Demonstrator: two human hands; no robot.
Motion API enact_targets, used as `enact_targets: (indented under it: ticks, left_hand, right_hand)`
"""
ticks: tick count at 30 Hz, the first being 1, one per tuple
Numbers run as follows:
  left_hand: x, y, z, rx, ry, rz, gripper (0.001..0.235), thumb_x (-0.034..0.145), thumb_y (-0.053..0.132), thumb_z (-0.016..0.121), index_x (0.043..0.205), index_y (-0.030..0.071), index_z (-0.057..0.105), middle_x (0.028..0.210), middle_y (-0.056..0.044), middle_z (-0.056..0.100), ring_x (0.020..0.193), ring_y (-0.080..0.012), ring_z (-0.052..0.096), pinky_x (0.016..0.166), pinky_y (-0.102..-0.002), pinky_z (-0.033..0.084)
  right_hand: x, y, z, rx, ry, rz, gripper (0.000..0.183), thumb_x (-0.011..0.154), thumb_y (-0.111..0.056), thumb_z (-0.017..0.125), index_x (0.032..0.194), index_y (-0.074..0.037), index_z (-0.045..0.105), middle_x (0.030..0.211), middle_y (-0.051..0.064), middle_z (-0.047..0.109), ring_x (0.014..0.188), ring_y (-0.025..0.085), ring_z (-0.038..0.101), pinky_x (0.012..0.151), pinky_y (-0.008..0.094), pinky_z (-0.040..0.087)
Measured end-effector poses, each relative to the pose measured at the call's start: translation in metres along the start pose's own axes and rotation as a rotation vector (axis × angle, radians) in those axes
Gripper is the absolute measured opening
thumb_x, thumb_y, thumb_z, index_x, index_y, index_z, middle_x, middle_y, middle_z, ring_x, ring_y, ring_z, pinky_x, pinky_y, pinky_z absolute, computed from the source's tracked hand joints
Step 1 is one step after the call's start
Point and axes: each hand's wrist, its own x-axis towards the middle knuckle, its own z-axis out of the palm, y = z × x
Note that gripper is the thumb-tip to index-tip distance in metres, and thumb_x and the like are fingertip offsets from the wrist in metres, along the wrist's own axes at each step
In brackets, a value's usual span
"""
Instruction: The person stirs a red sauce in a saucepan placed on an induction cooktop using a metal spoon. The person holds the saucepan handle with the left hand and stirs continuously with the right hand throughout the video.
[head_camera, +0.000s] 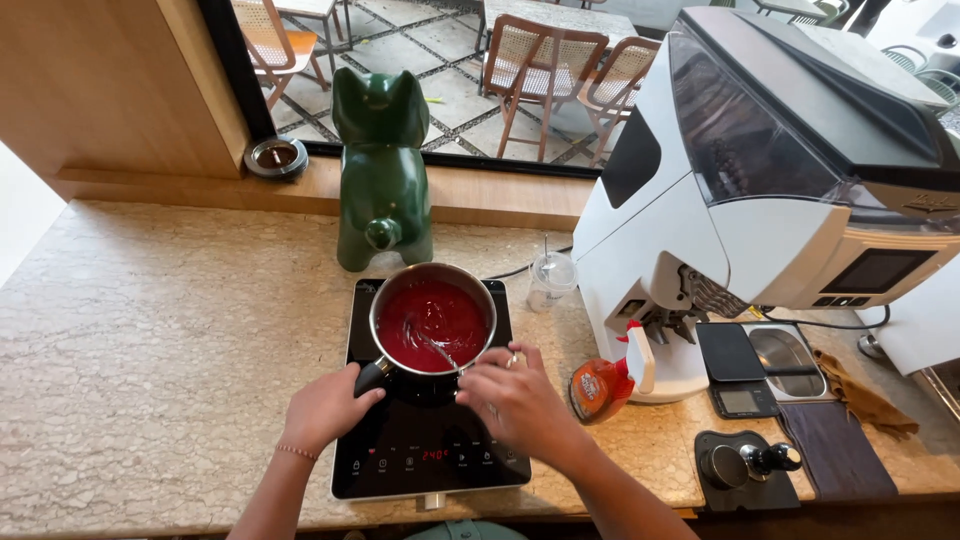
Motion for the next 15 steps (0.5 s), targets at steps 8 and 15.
enact_targets:
  ticks: [8,15]
  left_hand:
    - [0.026,0.002,-0.02,-0.295,-0.236,0.093,0.035,0.077,0.037,0.064,0.088,0.006,0.053,0.059,-0.009,0.061,0.045,-0.017,0.064,0.042,-0.026,0.054]
    - [0.024,0.006,-0.018,-0.188,-0.174,0.078,0.034,0.076,0.038,0.061,0.088,0.006,0.056,0.055,-0.009,0.061,0.042,-0.0164,0.063,0.042,-0.027,0.057]
  right_hand:
    - [-0.004,0.033,-0.01,-0.173,0.135,-0.026,0.016,0.091,-0.03,0.052,0.081,-0.021,0.06,0.081,-0.004,0.066,0.089,0.014,0.061,0.081,0.035,0.038]
    - [0.012,0.035,0.0,-0.055,0.036,-0.2,0.019,0.094,-0.032,0.049,0.09,-0.018,0.061,0.092,0.001,0.067,0.09,0.02,0.062,0.077,0.034,0.041]
